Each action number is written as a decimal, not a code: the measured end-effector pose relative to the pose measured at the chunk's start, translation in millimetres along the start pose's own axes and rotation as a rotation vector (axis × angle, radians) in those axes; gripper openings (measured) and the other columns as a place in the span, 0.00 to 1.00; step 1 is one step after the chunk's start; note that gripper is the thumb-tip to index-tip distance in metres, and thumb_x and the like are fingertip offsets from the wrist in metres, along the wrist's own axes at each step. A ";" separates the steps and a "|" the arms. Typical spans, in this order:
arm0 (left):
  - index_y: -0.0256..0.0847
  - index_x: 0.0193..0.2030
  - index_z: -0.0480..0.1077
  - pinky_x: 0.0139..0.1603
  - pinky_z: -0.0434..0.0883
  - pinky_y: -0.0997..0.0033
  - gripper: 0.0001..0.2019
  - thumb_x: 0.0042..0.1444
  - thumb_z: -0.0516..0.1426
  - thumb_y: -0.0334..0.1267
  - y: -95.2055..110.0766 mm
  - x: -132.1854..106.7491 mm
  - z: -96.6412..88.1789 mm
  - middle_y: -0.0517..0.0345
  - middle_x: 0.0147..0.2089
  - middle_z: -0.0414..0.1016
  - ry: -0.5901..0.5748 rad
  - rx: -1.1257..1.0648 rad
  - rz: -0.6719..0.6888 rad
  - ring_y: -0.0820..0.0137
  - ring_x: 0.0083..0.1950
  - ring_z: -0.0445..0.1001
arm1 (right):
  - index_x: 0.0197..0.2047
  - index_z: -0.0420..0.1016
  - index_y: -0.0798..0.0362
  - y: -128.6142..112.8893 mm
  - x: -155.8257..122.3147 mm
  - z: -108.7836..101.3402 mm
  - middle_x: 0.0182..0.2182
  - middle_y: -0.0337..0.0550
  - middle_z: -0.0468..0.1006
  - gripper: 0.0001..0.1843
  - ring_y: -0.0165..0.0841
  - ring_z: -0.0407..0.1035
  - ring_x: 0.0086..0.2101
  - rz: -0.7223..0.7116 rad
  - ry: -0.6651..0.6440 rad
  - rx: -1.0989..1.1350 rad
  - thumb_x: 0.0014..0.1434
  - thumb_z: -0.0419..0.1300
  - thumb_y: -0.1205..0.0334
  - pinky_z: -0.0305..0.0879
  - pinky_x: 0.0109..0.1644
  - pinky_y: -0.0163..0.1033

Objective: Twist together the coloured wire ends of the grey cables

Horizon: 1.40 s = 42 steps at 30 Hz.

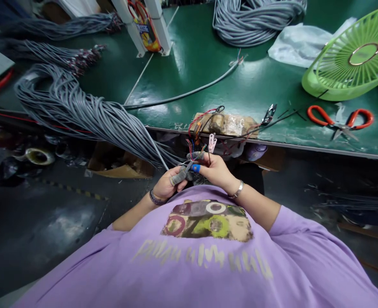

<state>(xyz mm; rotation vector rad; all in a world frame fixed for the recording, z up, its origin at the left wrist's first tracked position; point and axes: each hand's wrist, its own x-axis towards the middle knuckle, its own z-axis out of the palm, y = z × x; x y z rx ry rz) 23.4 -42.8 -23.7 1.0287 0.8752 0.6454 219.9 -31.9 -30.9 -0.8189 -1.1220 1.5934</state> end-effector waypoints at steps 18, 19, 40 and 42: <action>0.34 0.32 0.75 0.24 0.70 0.74 0.28 0.42 0.68 0.62 32.0 30.9 12.7 0.49 0.26 0.79 -0.405 0.153 -0.212 0.70 0.23 0.75 | 0.39 0.83 0.52 10.5 -16.3 -32.1 0.31 0.43 0.83 0.11 0.36 0.76 0.32 -0.249 0.215 -0.689 0.58 0.59 0.60 0.73 0.41 0.41; 0.34 0.31 0.75 0.22 0.69 0.75 0.28 0.42 0.69 0.61 30.1 31.4 14.5 0.50 0.25 0.78 -0.348 0.160 -0.161 0.71 0.22 0.74 | 0.39 0.82 0.52 15.4 -17.0 -37.5 0.31 0.43 0.83 0.11 0.36 0.76 0.32 -0.206 0.237 -0.698 0.57 0.60 0.60 0.72 0.41 0.42; 0.43 0.31 0.78 0.36 0.68 0.70 0.03 0.51 0.64 0.39 -0.5 36.5 18.1 0.55 0.27 0.76 0.357 0.957 0.487 0.68 0.30 0.71 | 0.34 0.76 0.52 -6.9 -19.1 -23.8 0.32 0.45 0.78 0.26 0.35 0.71 0.34 -0.085 0.273 -0.355 0.52 0.65 0.35 0.71 0.43 0.43; 0.43 0.31 0.79 0.37 0.68 0.70 0.03 0.51 0.64 0.38 -0.2 36.2 17.9 0.55 0.27 0.77 0.363 0.947 0.484 0.68 0.30 0.71 | 0.32 0.75 0.52 -2.7 -18.1 -19.9 0.30 0.43 0.77 0.23 0.33 0.69 0.32 -0.086 0.312 -0.314 0.52 0.67 0.38 0.69 0.39 0.40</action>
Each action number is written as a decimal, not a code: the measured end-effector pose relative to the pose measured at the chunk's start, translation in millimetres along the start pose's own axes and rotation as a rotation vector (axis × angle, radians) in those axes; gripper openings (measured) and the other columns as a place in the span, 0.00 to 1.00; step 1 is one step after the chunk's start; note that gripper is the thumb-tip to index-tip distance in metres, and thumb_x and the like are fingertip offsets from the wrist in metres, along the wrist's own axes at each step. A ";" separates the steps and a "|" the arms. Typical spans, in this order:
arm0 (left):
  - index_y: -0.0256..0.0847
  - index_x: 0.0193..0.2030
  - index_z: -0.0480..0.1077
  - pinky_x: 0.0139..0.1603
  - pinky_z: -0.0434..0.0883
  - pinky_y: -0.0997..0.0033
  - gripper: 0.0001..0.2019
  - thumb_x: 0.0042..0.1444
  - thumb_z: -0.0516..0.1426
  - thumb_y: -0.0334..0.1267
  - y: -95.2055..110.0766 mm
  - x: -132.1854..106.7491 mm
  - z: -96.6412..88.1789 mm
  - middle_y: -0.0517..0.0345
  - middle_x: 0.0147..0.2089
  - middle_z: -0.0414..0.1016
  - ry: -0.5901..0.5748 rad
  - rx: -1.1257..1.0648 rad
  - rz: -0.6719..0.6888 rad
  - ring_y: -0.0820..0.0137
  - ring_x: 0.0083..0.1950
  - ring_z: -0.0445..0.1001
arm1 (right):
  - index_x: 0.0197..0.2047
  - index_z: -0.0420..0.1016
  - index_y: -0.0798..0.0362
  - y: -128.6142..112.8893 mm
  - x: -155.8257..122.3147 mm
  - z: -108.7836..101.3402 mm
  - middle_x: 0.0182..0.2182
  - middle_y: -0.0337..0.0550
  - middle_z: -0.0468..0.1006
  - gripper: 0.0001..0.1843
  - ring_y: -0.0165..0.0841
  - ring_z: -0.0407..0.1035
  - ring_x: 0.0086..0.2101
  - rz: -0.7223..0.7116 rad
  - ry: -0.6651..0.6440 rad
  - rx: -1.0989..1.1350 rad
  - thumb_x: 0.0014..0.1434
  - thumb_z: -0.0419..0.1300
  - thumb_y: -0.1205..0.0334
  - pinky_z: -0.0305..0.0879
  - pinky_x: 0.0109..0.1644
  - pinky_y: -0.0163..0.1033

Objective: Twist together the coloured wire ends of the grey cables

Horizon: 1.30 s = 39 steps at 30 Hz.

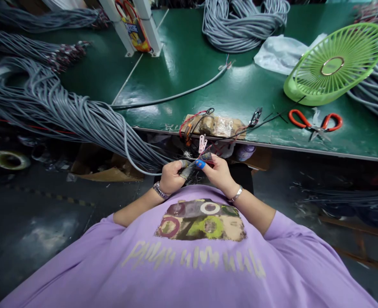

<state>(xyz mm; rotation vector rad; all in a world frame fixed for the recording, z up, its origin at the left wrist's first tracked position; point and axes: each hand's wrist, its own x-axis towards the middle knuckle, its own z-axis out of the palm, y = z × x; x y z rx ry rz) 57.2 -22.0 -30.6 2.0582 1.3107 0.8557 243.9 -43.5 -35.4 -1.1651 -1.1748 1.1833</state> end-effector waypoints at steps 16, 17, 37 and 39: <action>0.37 0.30 0.70 0.23 0.67 0.79 0.19 0.47 0.67 0.51 4.1 2.5 4.7 0.62 0.22 0.73 -0.017 -0.645 -0.401 0.78 0.22 0.68 | 0.28 0.66 0.53 13.2 0.2 -2.6 0.19 0.36 0.70 0.17 0.21 0.44 0.16 0.649 -0.391 0.381 0.47 0.65 0.49 0.35 0.18 0.30; 0.37 0.30 0.70 0.23 0.67 0.79 0.19 0.47 0.67 0.51 3.2 2.9 4.3 0.62 0.22 0.73 -0.001 -0.646 -0.406 0.78 0.22 0.69 | 0.26 0.66 0.53 15.9 -0.9 -5.6 0.19 0.37 0.71 0.17 0.22 0.47 0.17 0.580 -0.379 0.243 0.48 0.64 0.49 0.39 0.19 0.31; 0.39 0.34 0.78 0.36 0.71 0.72 0.10 0.53 0.66 0.45 -5.1 -9.8 6.8 0.56 0.31 0.80 0.068 -0.255 -0.048 0.72 0.31 0.74 | 0.32 0.77 0.54 -0.2 -0.9 3.2 0.27 0.44 0.78 0.19 0.34 0.70 0.29 -0.186 -0.017 -0.336 0.61 0.61 0.45 0.65 0.34 0.38; 0.39 0.33 0.76 0.34 0.70 0.73 0.12 0.52 0.66 0.46 -5.2 -9.1 6.3 0.57 0.29 0.78 0.066 -0.271 -0.056 0.73 0.30 0.73 | 0.27 0.75 0.54 1.3 -1.1 2.7 0.24 0.43 0.76 0.23 0.32 0.68 0.27 -0.221 -0.058 -0.320 0.63 0.58 0.44 0.63 0.32 0.36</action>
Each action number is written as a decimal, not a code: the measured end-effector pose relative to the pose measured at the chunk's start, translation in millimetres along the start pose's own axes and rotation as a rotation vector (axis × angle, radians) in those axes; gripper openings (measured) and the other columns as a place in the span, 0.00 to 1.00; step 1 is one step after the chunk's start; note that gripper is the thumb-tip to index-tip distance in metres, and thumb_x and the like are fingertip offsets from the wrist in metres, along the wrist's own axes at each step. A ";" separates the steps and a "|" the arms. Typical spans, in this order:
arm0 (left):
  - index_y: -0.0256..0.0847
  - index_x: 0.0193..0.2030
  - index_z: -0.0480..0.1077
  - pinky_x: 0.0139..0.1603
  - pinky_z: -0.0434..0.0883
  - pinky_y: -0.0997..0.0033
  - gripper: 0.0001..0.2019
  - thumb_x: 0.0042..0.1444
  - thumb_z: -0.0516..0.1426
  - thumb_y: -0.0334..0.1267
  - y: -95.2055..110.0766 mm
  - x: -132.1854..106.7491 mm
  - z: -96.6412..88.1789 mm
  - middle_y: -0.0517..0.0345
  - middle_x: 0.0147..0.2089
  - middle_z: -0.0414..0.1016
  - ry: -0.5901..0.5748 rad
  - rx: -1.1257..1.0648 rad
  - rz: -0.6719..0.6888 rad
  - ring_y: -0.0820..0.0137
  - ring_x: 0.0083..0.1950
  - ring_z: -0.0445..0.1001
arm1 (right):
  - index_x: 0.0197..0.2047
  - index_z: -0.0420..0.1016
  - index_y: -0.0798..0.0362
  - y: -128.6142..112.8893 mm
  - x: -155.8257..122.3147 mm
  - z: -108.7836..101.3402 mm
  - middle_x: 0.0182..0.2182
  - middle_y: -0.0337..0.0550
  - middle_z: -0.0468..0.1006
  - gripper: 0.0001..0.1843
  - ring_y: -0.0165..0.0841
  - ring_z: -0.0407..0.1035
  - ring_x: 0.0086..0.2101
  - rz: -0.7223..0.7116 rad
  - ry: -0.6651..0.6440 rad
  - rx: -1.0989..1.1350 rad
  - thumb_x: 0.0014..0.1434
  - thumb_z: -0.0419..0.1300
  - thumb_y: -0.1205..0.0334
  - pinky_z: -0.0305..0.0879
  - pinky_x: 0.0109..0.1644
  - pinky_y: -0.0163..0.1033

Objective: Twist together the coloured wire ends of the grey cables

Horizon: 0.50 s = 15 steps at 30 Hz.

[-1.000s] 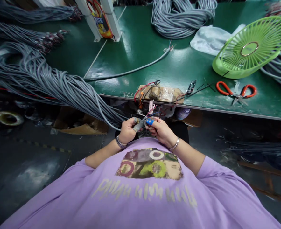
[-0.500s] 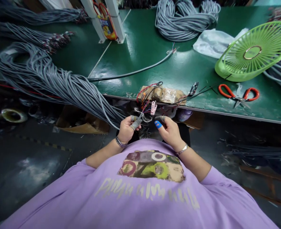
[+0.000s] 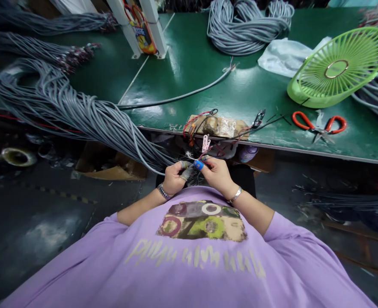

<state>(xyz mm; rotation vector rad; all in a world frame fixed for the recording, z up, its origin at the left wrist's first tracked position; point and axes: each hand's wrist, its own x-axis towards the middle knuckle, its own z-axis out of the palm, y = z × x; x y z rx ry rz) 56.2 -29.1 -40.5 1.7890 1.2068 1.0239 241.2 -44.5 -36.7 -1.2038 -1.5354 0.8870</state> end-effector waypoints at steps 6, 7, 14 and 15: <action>0.38 0.32 0.69 0.20 0.60 0.80 0.17 0.55 0.62 0.52 6.1 5.2 0.9 0.66 0.20 0.67 0.021 -0.274 -0.278 0.80 0.19 0.61 | 0.30 0.74 0.53 -6.6 -4.9 -7.7 0.26 0.42 0.76 0.15 0.30 0.67 0.27 -0.246 -0.143 -0.146 0.67 0.55 0.56 0.62 0.33 0.35; 0.38 0.32 0.68 0.19 0.59 0.80 0.18 0.55 0.62 0.52 7.1 5.8 1.3 0.67 0.20 0.66 0.019 -0.309 -0.304 0.80 0.18 0.60 | 0.31 0.74 0.53 -7.3 -5.3 -8.3 0.27 0.43 0.76 0.14 0.30 0.67 0.28 -0.301 -0.169 -0.182 0.67 0.55 0.58 0.62 0.33 0.35; 0.39 0.44 0.69 0.17 0.57 0.82 0.20 0.56 0.62 0.53 5.7 6.7 2.3 0.70 0.20 0.64 -0.024 -0.397 -0.383 0.81 0.18 0.59 | 0.35 0.75 0.55 -0.6 -7.2 -6.1 0.31 0.46 0.79 0.10 0.30 0.68 0.29 -0.496 -0.216 -0.411 0.65 0.55 0.64 0.59 0.32 0.35; 0.38 0.44 0.70 0.18 0.59 0.81 0.19 0.56 0.61 0.53 5.6 6.5 2.3 0.68 0.22 0.66 -0.035 -0.373 -0.383 0.80 0.19 0.62 | 0.35 0.75 0.55 0.5 -7.8 -5.5 0.31 0.46 0.79 0.10 0.30 0.69 0.29 -0.499 -0.229 -0.431 0.65 0.54 0.65 0.59 0.32 0.35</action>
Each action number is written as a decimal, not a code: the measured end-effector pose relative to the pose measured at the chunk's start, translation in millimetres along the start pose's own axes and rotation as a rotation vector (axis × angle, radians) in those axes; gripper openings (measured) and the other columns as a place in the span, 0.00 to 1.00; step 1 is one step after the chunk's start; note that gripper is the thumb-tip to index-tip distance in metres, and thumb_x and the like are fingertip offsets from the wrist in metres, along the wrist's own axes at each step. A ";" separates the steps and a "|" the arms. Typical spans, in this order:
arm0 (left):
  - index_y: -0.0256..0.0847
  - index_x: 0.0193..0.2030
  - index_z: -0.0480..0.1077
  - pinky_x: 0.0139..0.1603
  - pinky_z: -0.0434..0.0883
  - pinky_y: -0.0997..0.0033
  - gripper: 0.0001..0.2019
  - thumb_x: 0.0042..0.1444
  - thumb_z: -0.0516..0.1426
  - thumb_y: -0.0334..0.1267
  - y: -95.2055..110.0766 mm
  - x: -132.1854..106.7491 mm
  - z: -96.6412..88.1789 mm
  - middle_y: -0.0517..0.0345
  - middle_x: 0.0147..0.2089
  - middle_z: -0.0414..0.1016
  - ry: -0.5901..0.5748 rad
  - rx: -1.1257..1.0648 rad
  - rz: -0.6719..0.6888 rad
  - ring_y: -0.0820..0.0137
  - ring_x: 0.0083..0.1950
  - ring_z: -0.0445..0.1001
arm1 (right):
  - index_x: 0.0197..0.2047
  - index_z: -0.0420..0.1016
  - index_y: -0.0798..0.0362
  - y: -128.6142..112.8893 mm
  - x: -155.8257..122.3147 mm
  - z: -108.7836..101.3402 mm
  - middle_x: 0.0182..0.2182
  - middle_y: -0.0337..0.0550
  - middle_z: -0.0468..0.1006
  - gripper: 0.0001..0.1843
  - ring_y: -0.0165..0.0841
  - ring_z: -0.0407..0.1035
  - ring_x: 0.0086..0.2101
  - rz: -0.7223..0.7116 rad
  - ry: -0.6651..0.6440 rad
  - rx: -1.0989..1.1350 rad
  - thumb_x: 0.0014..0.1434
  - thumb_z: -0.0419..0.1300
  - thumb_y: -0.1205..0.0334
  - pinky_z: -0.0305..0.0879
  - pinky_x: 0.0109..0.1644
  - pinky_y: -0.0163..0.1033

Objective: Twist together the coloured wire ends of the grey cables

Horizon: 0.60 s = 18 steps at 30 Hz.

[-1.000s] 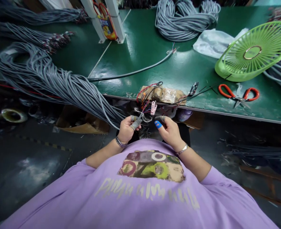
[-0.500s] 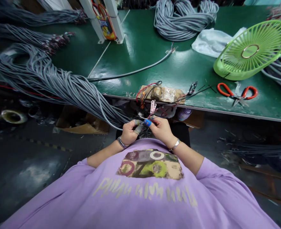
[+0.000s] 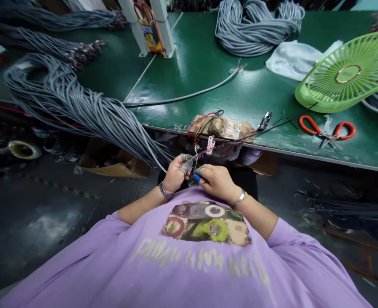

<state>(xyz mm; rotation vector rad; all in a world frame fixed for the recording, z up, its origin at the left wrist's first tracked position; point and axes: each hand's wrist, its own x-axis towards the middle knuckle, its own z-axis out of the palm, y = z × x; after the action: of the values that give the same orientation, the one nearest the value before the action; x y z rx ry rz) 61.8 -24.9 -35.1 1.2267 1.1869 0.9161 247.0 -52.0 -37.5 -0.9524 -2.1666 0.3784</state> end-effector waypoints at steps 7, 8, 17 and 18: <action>0.37 0.40 0.73 0.32 0.70 0.78 0.17 0.54 0.65 0.50 4.0 2.9 0.4 0.59 0.33 0.77 -0.024 0.078 0.208 0.77 0.30 0.72 | 0.35 0.76 0.56 1.3 -3.2 3.9 0.32 0.48 0.78 0.11 0.31 0.70 0.31 -0.030 -0.064 -0.013 0.65 0.54 0.64 0.60 0.33 0.35; 0.37 0.39 0.73 0.30 0.68 0.79 0.18 0.53 0.65 0.51 4.7 4.7 -0.9 0.60 0.30 0.76 -0.013 0.049 0.208 0.78 0.28 0.70 | 0.34 0.75 0.56 2.4 -4.3 3.2 0.31 0.47 0.78 0.11 0.31 0.70 0.30 -0.042 -0.099 0.001 0.65 0.54 0.63 0.60 0.33 0.35; 0.37 0.31 0.70 0.13 0.48 0.83 0.24 0.40 0.71 0.54 4.6 6.2 -29.8 0.68 0.16 0.64 -0.205 -0.398 -0.035 0.84 0.14 0.53 | 0.50 0.76 0.52 -2.6 -0.4 -19.4 0.40 0.46 0.81 0.12 0.31 0.73 0.31 0.192 0.208 0.222 0.64 0.60 0.60 0.68 0.35 0.36; 0.37 0.30 0.70 0.13 0.48 0.83 0.24 0.40 0.71 0.54 4.0 4.0 -31.3 0.67 0.16 0.64 -0.235 -0.402 -0.047 0.84 0.13 0.53 | 0.54 0.74 0.52 -6.0 4.9 -20.4 0.43 0.47 0.80 0.16 0.31 0.72 0.31 0.204 0.233 0.212 0.64 0.60 0.60 0.68 0.34 0.36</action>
<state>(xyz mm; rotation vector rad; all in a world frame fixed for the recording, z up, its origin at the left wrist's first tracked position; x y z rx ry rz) 32.2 -14.3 -30.1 0.9467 0.7940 0.8957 256.3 -53.0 -17.9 -1.0445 -1.7864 0.5541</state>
